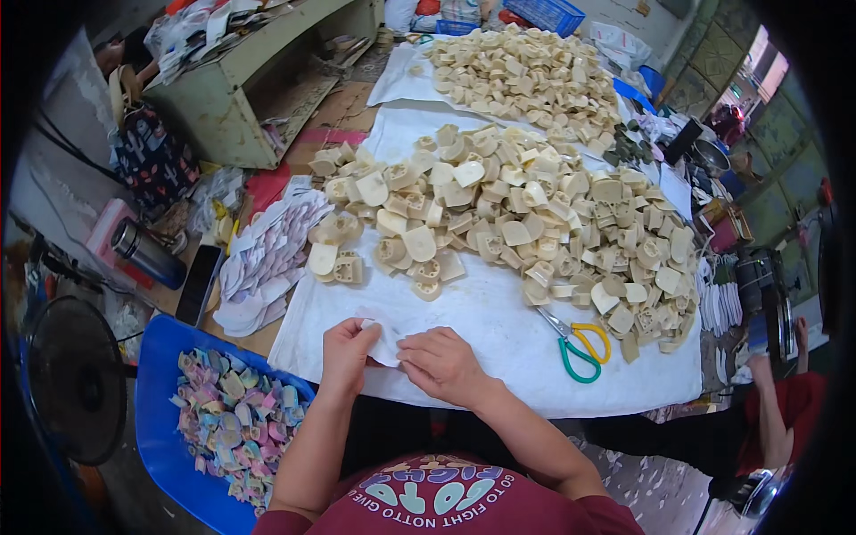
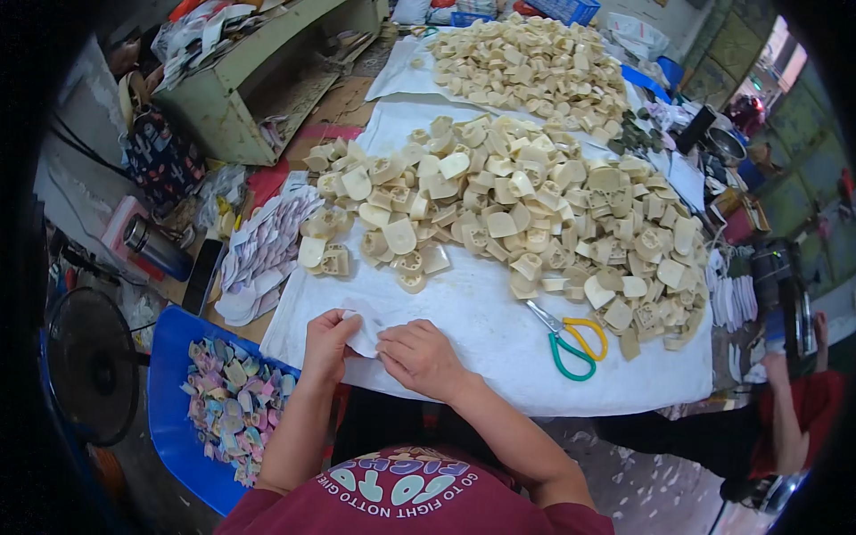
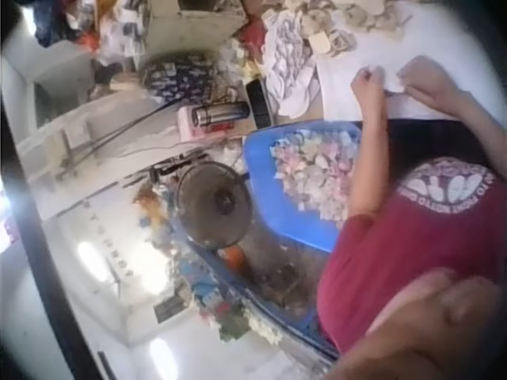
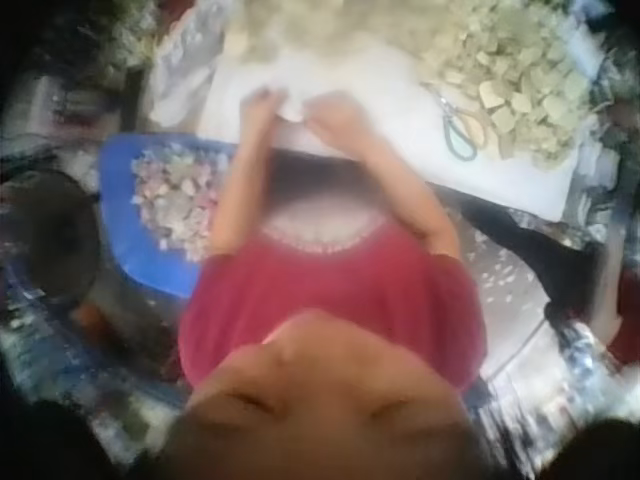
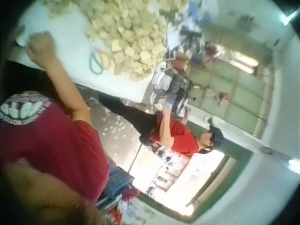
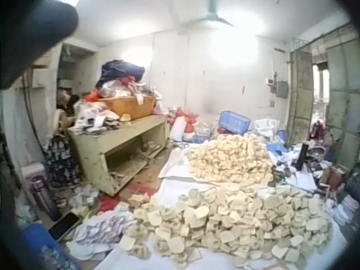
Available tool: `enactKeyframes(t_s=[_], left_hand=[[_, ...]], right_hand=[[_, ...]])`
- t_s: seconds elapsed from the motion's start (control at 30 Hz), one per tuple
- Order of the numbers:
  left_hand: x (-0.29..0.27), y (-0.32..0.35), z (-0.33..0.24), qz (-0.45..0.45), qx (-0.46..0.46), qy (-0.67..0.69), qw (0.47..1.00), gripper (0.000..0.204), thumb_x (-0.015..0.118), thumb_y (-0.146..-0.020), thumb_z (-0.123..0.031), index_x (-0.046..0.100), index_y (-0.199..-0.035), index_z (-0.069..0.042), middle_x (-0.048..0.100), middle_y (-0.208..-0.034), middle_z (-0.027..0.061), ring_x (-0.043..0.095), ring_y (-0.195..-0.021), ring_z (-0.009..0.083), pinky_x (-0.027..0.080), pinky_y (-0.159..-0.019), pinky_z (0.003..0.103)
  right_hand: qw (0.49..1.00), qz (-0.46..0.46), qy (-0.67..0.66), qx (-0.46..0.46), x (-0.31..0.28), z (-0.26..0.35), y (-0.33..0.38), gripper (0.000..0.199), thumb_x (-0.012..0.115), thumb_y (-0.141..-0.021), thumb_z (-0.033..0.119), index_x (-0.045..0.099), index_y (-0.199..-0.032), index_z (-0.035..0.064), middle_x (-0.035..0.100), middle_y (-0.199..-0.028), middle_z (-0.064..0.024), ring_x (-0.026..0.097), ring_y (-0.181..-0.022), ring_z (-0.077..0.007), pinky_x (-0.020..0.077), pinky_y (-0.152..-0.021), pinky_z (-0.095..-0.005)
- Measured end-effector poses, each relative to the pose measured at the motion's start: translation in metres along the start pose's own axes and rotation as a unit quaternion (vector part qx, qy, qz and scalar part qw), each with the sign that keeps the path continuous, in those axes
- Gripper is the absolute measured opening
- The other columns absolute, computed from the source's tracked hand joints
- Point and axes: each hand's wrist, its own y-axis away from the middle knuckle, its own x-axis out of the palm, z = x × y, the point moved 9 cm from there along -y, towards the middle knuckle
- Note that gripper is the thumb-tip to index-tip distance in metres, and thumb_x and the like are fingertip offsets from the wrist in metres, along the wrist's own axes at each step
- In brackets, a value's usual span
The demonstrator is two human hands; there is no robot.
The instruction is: The person assembles small plastic components by inserting colorful paper strips into beige plastic molds. They handle the items one by one, placing the finished units into a blue bin. Towards the end, the person retrieves a red plastic bag from under the table.
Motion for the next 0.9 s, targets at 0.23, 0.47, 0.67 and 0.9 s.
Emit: enactKeyframes(t_s=[0.23,0.47,0.67,0.9], left_hand=[[-0.011,0.009,-0.065,-0.111,0.285,-0.34,0.89,0.012,0.061,-0.081,0.0,0.065,-0.093,0.0,0.059,-0.084,0.0102,0.061,-0.068,0.0243,0.05,-0.057,0.034],[0.007,0.026,-0.067,-0.091,0.44,-0.51,0.734,0.022,0.061,-0.078,0.004,0.064,-0.099,-0.001,0.054,-0.097,0.0125,0.057,-0.087,0.0268,0.046,-0.077,0.033],[-0.039,-0.004,-0.064,0.037,0.242,-0.283,0.927,0.015,0.062,-0.087,-0.004,0.065,-0.101,-0.001,0.06,-0.106,0.007,0.058,-0.092,0.016,0.045,-0.079,0.025],[-0.049,0.017,-0.077,0.049,0.106,-0.185,0.976,0.029,0.058,-0.094,-0.025,0.064,-0.106,0.001,0.068,-0.085,0.011,0.066,-0.068,0.0157,0.051,-0.061,0.025]], right_hand=[[0.979,-0.092,-0.103,0.151,-0.031,-0.029,0.037,0.013,0.064,-0.083,0.004,0.066,-0.095,0.0017,0.069,-0.102,-0.009,0.066,-0.089,-0.0214,0.0485,-0.082,-0.0315],[0.822,-0.133,-0.478,0.278,0.008,-0.031,0.011,0.018,0.059,-0.092,0.01,0.067,-0.101,-0.0027,0.06,-0.126,-0.0133,0.057,-0.109,-0.0153,0.0431,-0.094,-0.029],[0.727,-0.161,-0.546,0.384,0.07,-0.065,0.025,0.018,0.061,-0.092,0.013,0.068,-0.101,-0.0008,0.055,-0.132,-0.0134,0.053,-0.115,-0.016,0.0394,-0.099,-0.0282],[0.852,-0.202,-0.393,0.281,0.044,-0.047,0.021,0.018,0.059,-0.093,0.012,0.065,-0.102,-0.0019,0.057,-0.13,-0.0133,0.054,-0.115,-0.0187,0.0427,-0.095,-0.0295]])
